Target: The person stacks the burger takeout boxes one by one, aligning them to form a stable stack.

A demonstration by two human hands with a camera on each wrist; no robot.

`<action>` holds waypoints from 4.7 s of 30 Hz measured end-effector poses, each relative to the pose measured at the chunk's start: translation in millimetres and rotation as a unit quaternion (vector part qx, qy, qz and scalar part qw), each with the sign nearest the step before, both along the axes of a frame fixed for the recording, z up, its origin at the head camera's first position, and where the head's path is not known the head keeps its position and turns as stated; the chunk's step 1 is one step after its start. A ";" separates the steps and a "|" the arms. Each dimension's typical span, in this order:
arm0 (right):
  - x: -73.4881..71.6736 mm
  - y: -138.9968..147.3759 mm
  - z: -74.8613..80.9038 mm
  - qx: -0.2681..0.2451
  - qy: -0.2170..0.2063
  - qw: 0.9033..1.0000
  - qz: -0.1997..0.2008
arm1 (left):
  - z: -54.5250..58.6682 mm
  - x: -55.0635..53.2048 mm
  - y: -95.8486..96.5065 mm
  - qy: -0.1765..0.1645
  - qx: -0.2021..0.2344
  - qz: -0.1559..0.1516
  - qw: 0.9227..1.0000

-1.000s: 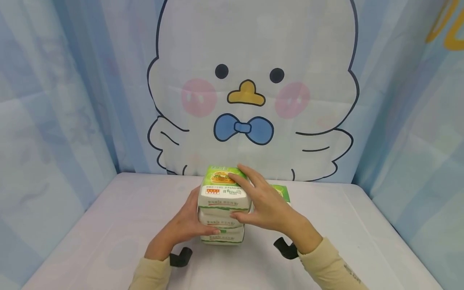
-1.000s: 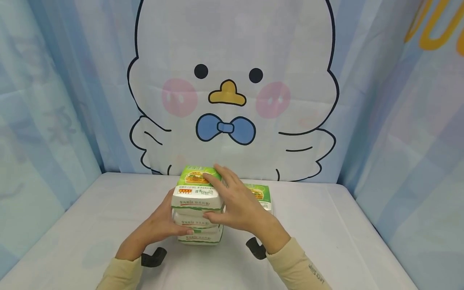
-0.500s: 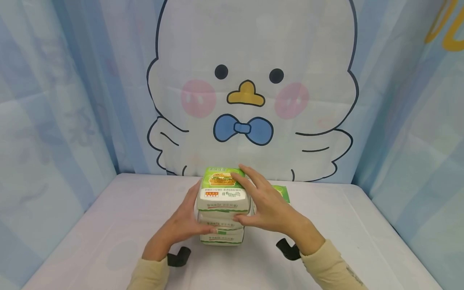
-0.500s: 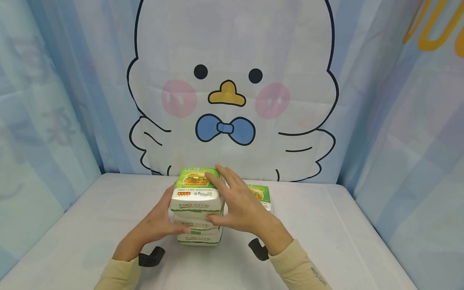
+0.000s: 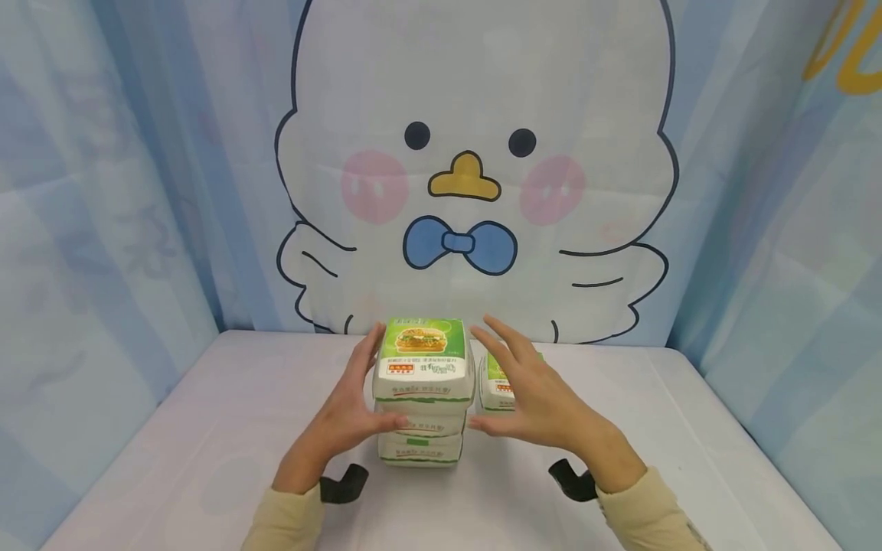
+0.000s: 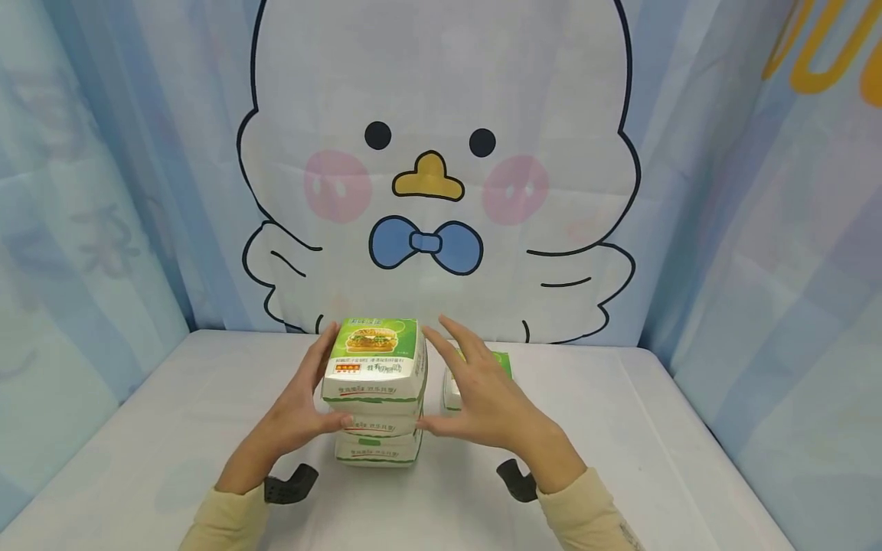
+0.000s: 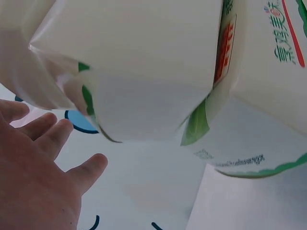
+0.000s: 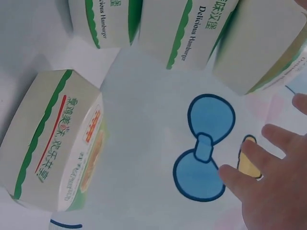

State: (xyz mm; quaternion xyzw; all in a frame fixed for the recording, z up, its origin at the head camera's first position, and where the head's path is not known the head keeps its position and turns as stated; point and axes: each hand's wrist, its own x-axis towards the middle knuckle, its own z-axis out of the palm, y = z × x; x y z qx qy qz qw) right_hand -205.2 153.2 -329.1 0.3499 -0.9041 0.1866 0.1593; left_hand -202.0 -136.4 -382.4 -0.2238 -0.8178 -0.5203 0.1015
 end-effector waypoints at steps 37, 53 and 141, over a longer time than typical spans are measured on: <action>-37.5 47.2 -69.3 0.010 -0.073 0.990 -0.120 | -1.5 -4.4 8.5 -0.006 0.034 0.003 0.999; -43.8 49.0 -85.9 0.022 -0.107 0.987 -0.121 | -1.1 -4.3 6.8 -0.004 0.033 -0.001 0.999; -25.9 45.8 33.2 0.023 0.040 0.995 -0.092 | 5.0 -3.9 8.3 -0.008 0.023 0.005 1.000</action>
